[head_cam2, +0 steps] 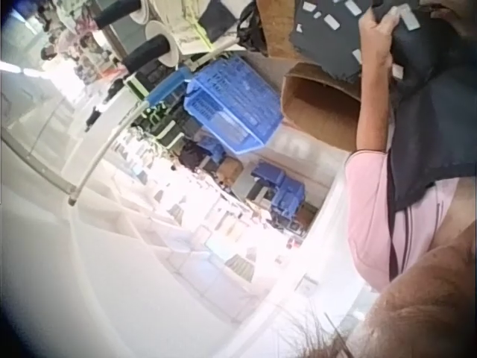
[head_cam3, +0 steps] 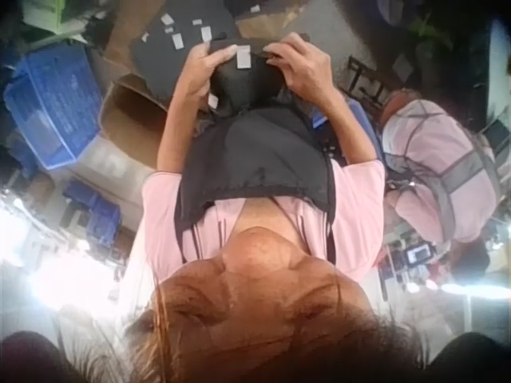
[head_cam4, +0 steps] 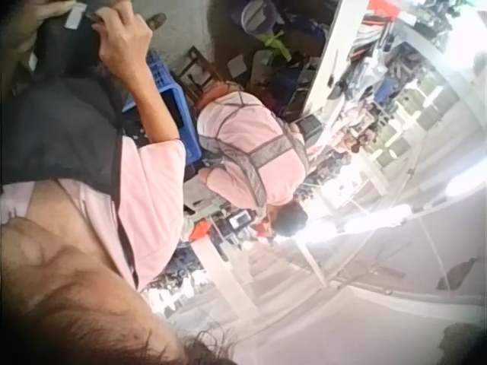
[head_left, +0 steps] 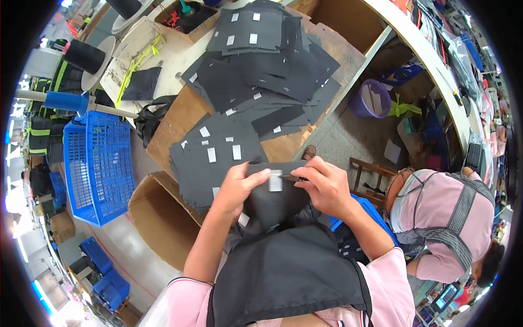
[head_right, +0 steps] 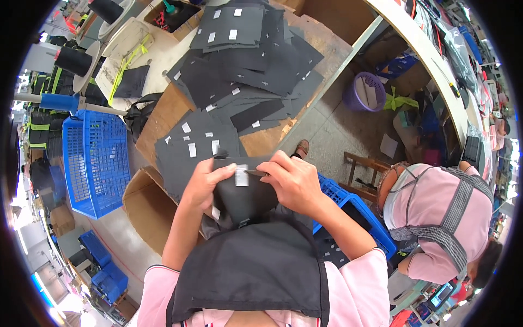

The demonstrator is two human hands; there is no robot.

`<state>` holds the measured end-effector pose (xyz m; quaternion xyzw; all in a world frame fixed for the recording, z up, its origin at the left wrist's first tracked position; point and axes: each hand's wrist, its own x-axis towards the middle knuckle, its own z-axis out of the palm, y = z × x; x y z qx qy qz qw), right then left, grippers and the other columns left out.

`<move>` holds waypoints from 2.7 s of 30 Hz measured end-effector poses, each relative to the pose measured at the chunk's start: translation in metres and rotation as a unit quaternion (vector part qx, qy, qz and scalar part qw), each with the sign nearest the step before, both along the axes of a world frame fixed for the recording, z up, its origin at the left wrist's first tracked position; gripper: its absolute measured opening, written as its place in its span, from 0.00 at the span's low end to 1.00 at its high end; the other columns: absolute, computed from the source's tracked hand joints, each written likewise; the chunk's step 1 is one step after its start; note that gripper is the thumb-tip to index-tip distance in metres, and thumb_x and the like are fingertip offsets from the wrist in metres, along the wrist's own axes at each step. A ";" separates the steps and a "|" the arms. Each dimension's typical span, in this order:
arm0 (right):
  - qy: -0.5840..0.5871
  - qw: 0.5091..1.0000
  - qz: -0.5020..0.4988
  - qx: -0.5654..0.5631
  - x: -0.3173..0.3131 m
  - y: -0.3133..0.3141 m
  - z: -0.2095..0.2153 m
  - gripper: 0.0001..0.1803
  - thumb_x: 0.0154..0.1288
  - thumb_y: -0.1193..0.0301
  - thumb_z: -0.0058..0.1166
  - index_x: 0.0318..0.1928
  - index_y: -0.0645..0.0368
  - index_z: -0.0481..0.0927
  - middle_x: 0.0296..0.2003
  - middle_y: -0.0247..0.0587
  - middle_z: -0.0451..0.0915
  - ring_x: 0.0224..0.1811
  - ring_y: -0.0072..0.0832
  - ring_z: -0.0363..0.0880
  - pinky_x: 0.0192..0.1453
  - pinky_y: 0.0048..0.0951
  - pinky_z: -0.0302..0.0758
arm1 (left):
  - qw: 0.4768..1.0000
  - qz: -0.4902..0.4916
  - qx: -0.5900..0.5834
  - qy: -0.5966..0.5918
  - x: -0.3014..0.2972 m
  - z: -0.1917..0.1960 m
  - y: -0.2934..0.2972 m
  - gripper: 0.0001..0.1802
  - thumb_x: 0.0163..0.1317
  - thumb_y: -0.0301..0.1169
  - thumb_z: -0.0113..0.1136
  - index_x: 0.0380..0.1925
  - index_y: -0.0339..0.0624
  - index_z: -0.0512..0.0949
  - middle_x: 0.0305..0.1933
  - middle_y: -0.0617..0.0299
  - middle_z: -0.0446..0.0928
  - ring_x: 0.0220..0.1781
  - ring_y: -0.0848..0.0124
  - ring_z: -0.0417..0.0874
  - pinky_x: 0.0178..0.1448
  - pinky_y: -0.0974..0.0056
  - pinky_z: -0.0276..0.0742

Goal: Cutting small black fabric components from larger pieces using scissors.

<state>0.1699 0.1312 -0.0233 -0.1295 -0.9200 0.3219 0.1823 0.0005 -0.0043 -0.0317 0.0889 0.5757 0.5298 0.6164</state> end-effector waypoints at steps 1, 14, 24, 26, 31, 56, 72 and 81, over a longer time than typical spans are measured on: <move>0.025 0.998 -0.043 -0.041 0.001 0.004 -0.005 0.15 0.44 0.79 0.63 0.37 0.57 0.79 0.30 0.37 0.74 0.26 0.34 0.74 0.30 0.30 0.72 | 0.997 0.048 -0.005 0.059 -0.006 -0.005 -0.008 0.16 0.56 0.30 0.63 0.42 0.32 0.73 0.38 0.60 0.77 0.38 0.75 0.76 0.45 0.70 0.72; -0.010 0.966 -0.256 -0.046 -0.150 0.134 -0.100 0.19 0.52 0.71 0.62 0.45 0.54 0.73 0.34 0.39 0.74 0.32 0.40 0.77 0.35 0.37 0.73 | 0.645 0.137 -0.230 0.716 -0.061 -0.076 -0.042 0.50 0.45 0.30 0.69 0.66 0.40 0.50 0.69 0.45 0.48 0.71 0.48 0.49 0.70 0.47 0.47; -0.097 0.959 -0.081 0.254 -0.248 0.216 -0.133 0.14 0.52 0.70 0.57 0.37 0.59 0.69 0.35 0.43 0.71 0.27 0.41 0.80 0.30 0.40 0.77 | 0.726 0.049 -0.172 0.664 -0.037 -0.086 -0.024 0.46 0.44 0.28 0.68 0.65 0.43 0.56 0.70 0.45 0.46 0.71 0.47 0.47 0.69 0.46 0.45; -0.069 0.959 -0.027 0.272 -0.247 0.222 -0.134 0.08 0.53 0.72 0.54 0.33 0.58 0.70 0.33 0.41 0.71 0.25 0.38 0.79 0.29 0.39 0.76 | 0.712 0.074 -0.175 0.676 -0.047 -0.084 -0.014 0.41 0.47 0.27 0.66 0.63 0.42 0.58 0.68 0.46 0.51 0.68 0.50 0.55 0.67 0.49 0.54; -0.006 0.989 -0.064 0.136 -0.223 0.194 -0.110 0.02 0.52 0.74 0.51 0.29 0.57 0.73 0.28 0.41 0.74 0.29 0.46 0.77 0.31 0.44 0.74 | 0.938 0.200 0.042 0.279 -0.075 -0.073 0.032 0.30 0.59 0.33 0.60 0.60 0.41 0.62 0.62 0.53 0.64 0.60 0.63 0.70 0.58 0.58 0.70; -0.146 0.957 0.029 -0.249 -0.038 0.015 0.018 0.11 0.55 0.71 0.58 0.39 0.61 0.75 0.26 0.46 0.78 0.31 0.41 0.79 0.33 0.36 0.73 | 0.942 -0.246 0.099 0.207 -0.021 0.017 0.005 0.18 0.48 0.35 0.67 0.31 0.32 0.74 0.24 0.57 0.73 0.28 0.74 0.70 0.34 0.67 0.68; 0.019 0.998 0.057 0.028 0.020 -0.010 0.014 0.20 0.41 0.76 0.65 0.39 0.55 0.78 0.31 0.38 0.75 0.25 0.35 0.75 0.26 0.31 0.72 | 0.900 -0.363 0.078 0.229 -0.001 0.025 0.010 0.22 0.44 0.39 0.70 0.30 0.35 0.71 0.24 0.56 0.72 0.28 0.68 0.71 0.34 0.63 0.66; 0.055 0.997 0.048 0.014 0.021 -0.008 0.013 0.18 0.41 0.76 0.64 0.37 0.53 0.79 0.29 0.32 0.74 0.23 0.29 0.73 0.26 0.27 0.70 | 0.918 -0.357 0.068 0.160 -0.005 0.025 0.011 0.19 0.45 0.33 0.66 0.35 0.34 0.75 0.27 0.60 0.76 0.29 0.73 0.72 0.36 0.66 0.68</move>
